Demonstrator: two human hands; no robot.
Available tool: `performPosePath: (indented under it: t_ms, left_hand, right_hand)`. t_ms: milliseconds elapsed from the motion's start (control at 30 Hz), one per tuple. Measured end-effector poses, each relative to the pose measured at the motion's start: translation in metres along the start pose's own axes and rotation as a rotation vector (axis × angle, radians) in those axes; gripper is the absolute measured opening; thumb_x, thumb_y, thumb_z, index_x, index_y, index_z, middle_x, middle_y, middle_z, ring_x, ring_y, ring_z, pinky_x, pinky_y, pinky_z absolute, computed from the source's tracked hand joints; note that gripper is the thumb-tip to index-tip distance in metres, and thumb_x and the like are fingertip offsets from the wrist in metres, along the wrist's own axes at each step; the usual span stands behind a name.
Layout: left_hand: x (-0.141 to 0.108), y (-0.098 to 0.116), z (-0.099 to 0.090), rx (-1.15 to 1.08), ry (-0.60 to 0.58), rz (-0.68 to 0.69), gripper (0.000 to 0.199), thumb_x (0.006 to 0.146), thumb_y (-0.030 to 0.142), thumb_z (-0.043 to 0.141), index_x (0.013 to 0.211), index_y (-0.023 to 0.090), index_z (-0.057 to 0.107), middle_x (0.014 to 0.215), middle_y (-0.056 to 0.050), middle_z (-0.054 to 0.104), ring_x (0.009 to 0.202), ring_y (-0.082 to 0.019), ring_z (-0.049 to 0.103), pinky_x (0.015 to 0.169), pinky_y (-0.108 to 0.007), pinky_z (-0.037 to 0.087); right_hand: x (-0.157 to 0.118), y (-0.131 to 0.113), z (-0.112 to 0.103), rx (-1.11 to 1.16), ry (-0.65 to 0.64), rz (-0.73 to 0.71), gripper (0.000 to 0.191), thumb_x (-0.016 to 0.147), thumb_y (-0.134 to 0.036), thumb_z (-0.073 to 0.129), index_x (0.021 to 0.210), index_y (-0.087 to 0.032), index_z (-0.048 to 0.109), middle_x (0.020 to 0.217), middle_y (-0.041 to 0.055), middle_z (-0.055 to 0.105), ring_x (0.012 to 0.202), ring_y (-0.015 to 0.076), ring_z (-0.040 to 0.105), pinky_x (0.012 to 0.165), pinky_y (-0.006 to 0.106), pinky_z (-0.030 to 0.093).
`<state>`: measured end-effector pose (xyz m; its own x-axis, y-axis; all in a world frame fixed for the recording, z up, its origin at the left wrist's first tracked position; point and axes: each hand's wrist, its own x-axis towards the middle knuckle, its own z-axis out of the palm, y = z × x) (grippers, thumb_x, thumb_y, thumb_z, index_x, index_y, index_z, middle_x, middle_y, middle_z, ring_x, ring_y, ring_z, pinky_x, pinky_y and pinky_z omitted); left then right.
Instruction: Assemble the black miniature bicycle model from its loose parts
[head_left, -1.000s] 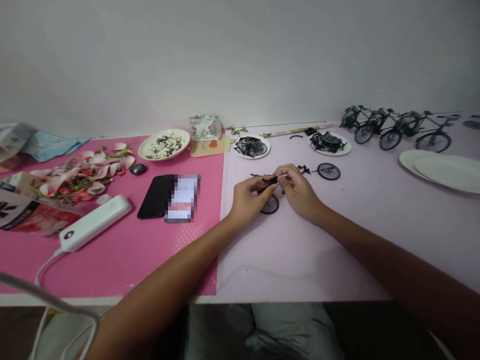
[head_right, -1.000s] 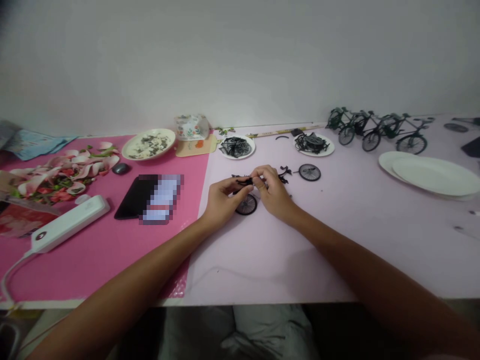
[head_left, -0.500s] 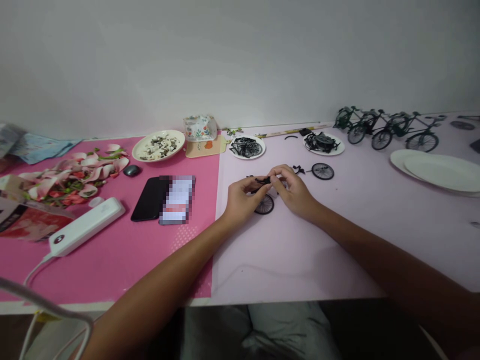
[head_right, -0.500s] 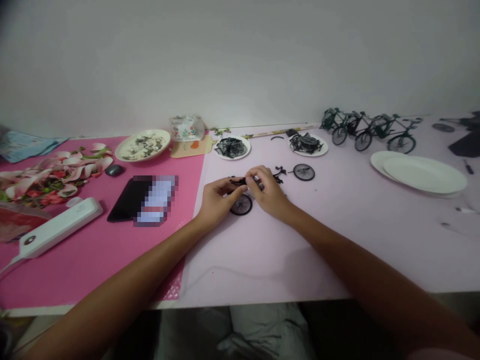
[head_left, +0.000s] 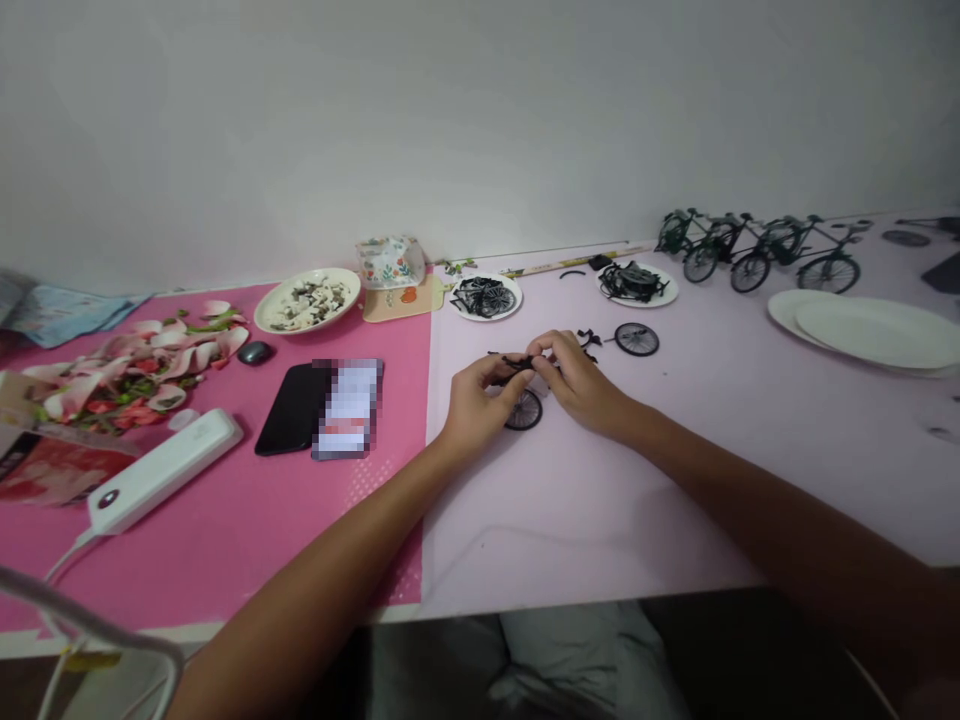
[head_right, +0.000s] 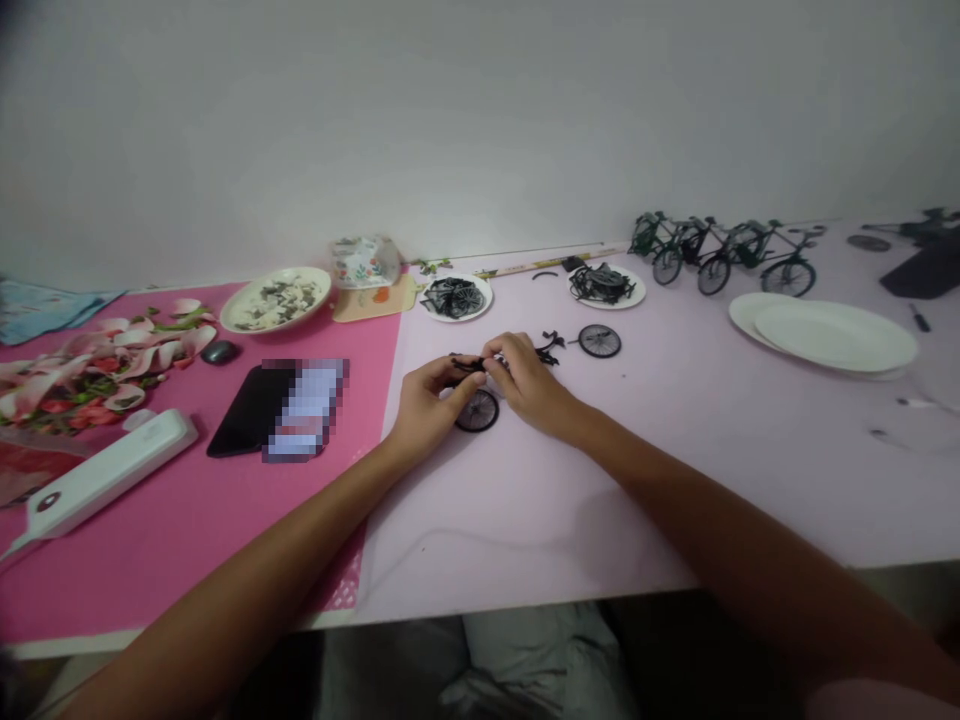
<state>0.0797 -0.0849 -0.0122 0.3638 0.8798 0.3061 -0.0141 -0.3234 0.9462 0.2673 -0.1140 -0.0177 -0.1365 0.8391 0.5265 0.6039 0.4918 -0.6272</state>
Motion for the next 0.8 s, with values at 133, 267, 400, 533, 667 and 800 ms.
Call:
performPosePath:
  t_ms: [133,267,400,533,667,800]
  left_hand:
    - [0.0004,0.0001,0.0007,-0.010,-0.003,0.007,0.021,0.087,0.030,0.080,0.103,0.017,0.079,0.106,-0.010,0.081,0.092,-0.020,0.076,0.087,-0.032,0.060]
    - [0.0008,-0.0002,0.0011,-0.015,0.001,-0.006,0.023,0.086,0.030,0.081,0.105,0.017,0.079,0.104,-0.009,0.081,0.091,-0.020,0.076,0.086,-0.032,0.060]
    - [0.0014,0.0001,0.0014,-0.043,0.010,-0.023,0.019,0.084,0.031,0.082,0.097,0.017,0.079,0.106,-0.009,0.082,0.089,-0.020,0.076,0.084,-0.031,0.060]
    - [0.0015,0.0022,0.0020,-0.116,0.003,-0.042,0.018,0.082,0.033,0.083,0.087,0.016,0.077,0.108,-0.011,0.082,0.093,-0.021,0.076,0.086,-0.032,0.060]
    - [0.0014,0.0042,0.0021,-0.129,0.005,-0.038,0.020,0.082,0.035,0.083,0.083,0.016,0.075,0.112,-0.012,0.081,0.095,-0.021,0.076,0.089,-0.034,0.061]
    - [0.0012,0.0040,0.0018,-0.090,0.013,-0.022,0.019,0.083,0.034,0.083,0.082,0.016,0.076,0.108,-0.011,0.082,0.094,-0.021,0.076,0.088,-0.034,0.061]
  right_hand:
    - [-0.0014,0.0036,0.0049,0.063,0.015,0.064,0.019,0.111,-0.044,0.044,0.111,-0.027,0.053,0.110,0.0086,0.063,0.110,0.0268,0.059,0.100,0.046,0.048]
    - [-0.0017,0.0036,0.0054,0.094,0.003,0.088,0.021,0.110,-0.047,0.044,0.111,-0.027,0.053,0.112,0.0086,0.063,0.109,0.0268,0.059,0.101,0.046,0.048]
    - [-0.0013,0.0003,0.0034,0.129,-0.003,0.114,0.026,0.110,-0.052,0.045,0.110,-0.028,0.053,0.110,0.0077,0.063,0.106,0.0265,0.060,0.100,0.047,0.049]
    - [-0.0005,-0.0028,0.0033,0.211,0.000,0.133,0.032,0.109,-0.058,0.045,0.109,-0.028,0.053,0.110,0.0072,0.063,0.107,0.0261,0.061,0.100,0.046,0.049]
    - [0.0003,-0.0029,0.0057,0.305,0.016,0.155,0.035,0.107,-0.062,0.047,0.107,-0.028,0.054,0.108,0.0062,0.062,0.107,0.0256,0.061,0.100,0.044,0.049]
    - [0.0005,-0.0019,0.0070,0.321,0.025,0.160,0.038,0.106,-0.065,0.049,0.105,-0.027,0.055,0.105,0.0056,0.061,0.104,0.0249,0.061,0.099,0.043,0.049]
